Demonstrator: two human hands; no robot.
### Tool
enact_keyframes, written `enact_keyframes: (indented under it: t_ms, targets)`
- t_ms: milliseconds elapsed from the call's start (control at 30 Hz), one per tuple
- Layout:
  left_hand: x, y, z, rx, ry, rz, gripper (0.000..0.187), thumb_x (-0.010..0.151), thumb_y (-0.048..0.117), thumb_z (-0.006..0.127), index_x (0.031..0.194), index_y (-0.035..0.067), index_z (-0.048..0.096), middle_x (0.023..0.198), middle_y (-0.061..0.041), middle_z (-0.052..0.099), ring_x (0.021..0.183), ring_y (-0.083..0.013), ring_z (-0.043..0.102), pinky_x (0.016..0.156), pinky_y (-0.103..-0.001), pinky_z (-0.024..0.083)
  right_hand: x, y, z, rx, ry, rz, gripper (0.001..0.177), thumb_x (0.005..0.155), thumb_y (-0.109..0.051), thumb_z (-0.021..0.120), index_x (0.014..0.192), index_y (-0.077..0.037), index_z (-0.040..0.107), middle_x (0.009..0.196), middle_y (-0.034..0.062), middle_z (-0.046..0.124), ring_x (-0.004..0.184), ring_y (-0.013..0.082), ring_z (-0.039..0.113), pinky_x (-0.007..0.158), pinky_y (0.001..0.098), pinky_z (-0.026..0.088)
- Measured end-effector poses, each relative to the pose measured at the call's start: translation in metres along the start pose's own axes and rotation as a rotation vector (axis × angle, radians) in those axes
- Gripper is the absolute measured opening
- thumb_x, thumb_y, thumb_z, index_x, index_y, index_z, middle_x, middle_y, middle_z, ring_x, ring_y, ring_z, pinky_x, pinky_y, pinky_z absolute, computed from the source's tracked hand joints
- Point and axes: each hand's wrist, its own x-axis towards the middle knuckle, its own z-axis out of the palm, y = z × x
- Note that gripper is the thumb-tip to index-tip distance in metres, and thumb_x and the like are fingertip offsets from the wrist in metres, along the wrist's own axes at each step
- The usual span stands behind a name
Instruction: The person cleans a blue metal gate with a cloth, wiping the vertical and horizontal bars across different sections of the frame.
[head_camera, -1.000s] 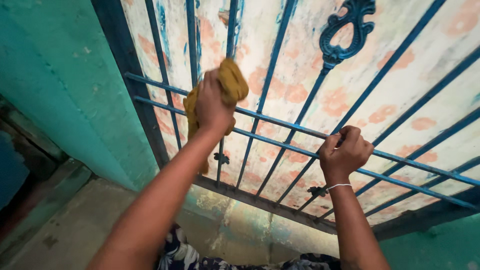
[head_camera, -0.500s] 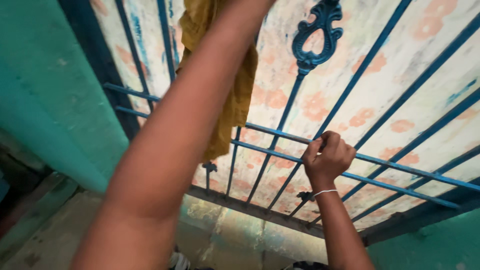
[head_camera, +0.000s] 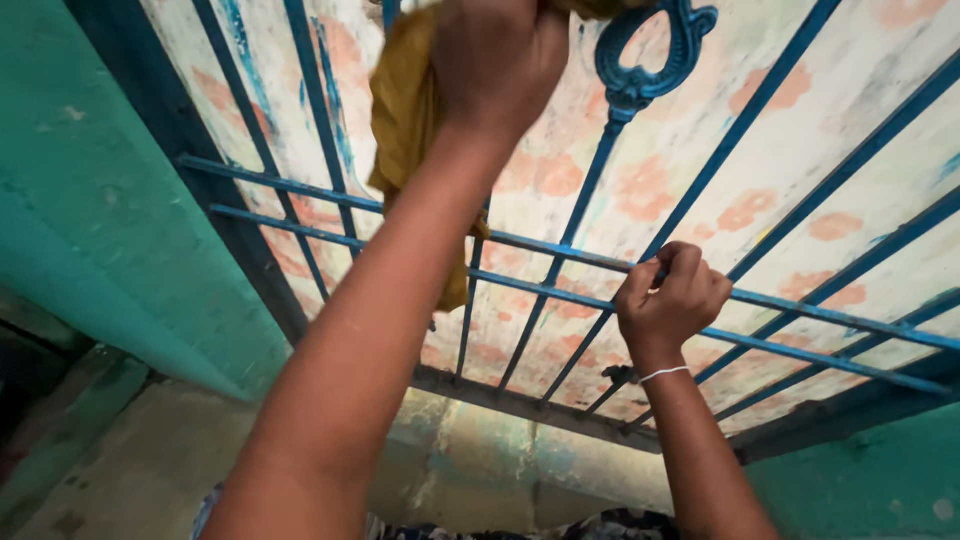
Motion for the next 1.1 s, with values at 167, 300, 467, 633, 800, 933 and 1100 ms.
enact_keyframes:
  t_ms: [167,300,467,633,800,933,1100]
  targets:
    - [-0.064,0.02,-0.045,0.051,-0.096,-0.03,0.037,0.091,0.015,0.072,0.127,0.014,0.061,0.126,-0.019,0.056,0.113,-0.0421,0.059,0.088,-0.05,0.055,0.001,-0.005,-0.005,0.052,-0.016,0.012,0.007,0.091,-0.008,0.059,0.097,-0.006,0.056,0.074,0.0051,0.055,0.071,0.0278,0.05,0.086,0.0424,0.039]
    - [-0.117,0.026,-0.087,0.04,-0.278,-0.094,0.042,0.082,0.012,0.073,0.123,0.017,0.067,0.131,-0.019,0.058,0.117,-0.0416,0.059,0.092,-0.049,0.055,0.0,-0.005,-0.009,0.057,-0.051,0.02,0.007,0.093,-0.009,0.06,0.098,-0.006,0.056,0.075,0.0057,0.055,0.071,0.0278,0.051,0.086,0.0427,0.039]
    - [-0.118,0.023,-0.117,-0.068,-0.503,-0.082,0.04,0.075,0.014,0.076,0.115,0.011,0.073,0.135,-0.021,0.057,0.118,-0.0431,0.058,0.095,-0.05,0.053,-0.001,-0.005,-0.014,0.062,-0.06,0.0,0.009,0.093,-0.011,0.06,0.1,-0.006,0.058,0.076,0.0069,0.055,0.072,0.0283,0.05,0.087,0.0433,0.04]
    - [-0.077,0.016,-0.127,-0.121,-0.684,-0.189,0.038,0.074,0.014,0.075,0.112,0.013,0.075,0.12,-0.016,0.067,0.106,-0.0378,0.066,0.088,-0.045,0.056,-0.001,-0.002,-0.013,0.032,-0.032,-0.034,0.009,0.093,-0.013,0.062,0.1,-0.006,0.059,0.079,0.0072,0.057,0.075,0.0294,0.051,0.086,0.0431,0.04]
    - [-0.042,0.042,-0.118,-0.084,-0.354,-0.216,0.033,0.081,0.015,0.076,0.114,0.018,0.074,0.104,-0.01,0.071,0.096,-0.0304,0.073,0.083,-0.041,0.06,-0.003,0.001,-0.01,0.025,-0.001,-0.021,0.007,0.094,-0.013,0.061,0.098,-0.007,0.06,0.079,0.0066,0.057,0.076,0.0293,0.052,0.086,0.0429,0.04]
    - [-0.021,0.081,-0.082,-0.113,-0.188,0.064,0.071,0.081,0.012,0.077,0.146,0.023,0.051,0.14,-0.019,0.054,0.125,-0.0387,0.061,0.098,-0.04,0.059,-0.001,0.004,-0.006,0.044,0.002,-0.026,0.007,0.093,-0.013,0.061,0.095,-0.007,0.059,0.076,0.0065,0.056,0.072,0.0277,0.052,0.085,0.0428,0.04]
    - [-0.017,0.12,-0.017,-0.067,0.031,0.087,0.096,0.076,0.025,0.086,0.152,0.018,0.028,0.142,-0.029,0.043,0.131,-0.0496,0.044,0.104,-0.055,0.045,0.0,0.003,-0.004,0.028,0.026,-0.027,0.006,0.092,-0.012,0.061,0.094,-0.007,0.059,0.075,0.0059,0.055,0.072,0.0273,0.053,0.085,0.0419,0.04]
